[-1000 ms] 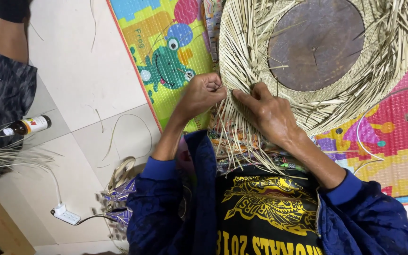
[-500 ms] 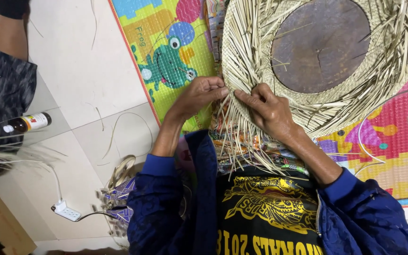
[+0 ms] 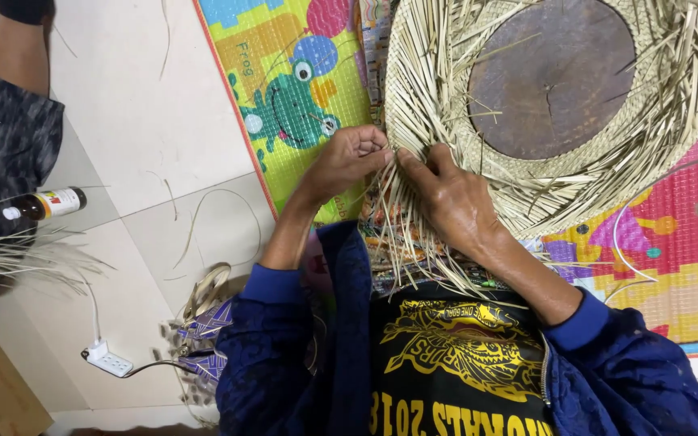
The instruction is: Weaving the brim of a hat using dried plant fibers
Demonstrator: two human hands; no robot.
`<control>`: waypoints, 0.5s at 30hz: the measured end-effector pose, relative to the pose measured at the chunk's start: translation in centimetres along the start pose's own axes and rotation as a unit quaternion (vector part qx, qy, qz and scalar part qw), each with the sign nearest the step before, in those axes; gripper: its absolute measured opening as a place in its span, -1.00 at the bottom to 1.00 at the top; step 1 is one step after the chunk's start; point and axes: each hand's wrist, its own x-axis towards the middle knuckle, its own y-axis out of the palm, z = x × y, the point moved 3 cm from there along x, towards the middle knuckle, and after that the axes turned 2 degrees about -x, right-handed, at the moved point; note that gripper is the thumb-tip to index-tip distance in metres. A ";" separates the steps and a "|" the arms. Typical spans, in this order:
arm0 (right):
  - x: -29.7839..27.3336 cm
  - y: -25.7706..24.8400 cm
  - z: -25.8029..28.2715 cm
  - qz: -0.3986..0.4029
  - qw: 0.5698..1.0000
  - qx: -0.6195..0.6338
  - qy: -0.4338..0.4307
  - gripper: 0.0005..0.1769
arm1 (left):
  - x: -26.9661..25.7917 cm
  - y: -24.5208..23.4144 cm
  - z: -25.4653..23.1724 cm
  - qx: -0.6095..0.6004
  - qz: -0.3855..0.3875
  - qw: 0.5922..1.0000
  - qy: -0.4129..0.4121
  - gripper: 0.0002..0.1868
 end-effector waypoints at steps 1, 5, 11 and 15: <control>-0.1 0.2 -0.2 0.000 1.000 0.000 0.000 -0.64 | 0.0 -0.1 -0.2 0.000 0.000 1.000 0.000 -0.87; -0.2 0.1 -1.0 0.002 1.000 0.024 -0.018 -0.72 | -0.1 0.0 -1.3 -0.005 0.016 1.000 0.001 -0.85; -0.3 0.2 0.0 -0.008 1.000 0.020 0.012 -0.71 | 0.2 -0.1 -1.4 0.067 0.005 0.996 0.055 -0.83; -1.0 0.8 -0.2 -0.048 0.995 0.080 0.019 -0.67 | 0.2 0.0 -0.7 0.047 0.008 0.998 0.045 -0.80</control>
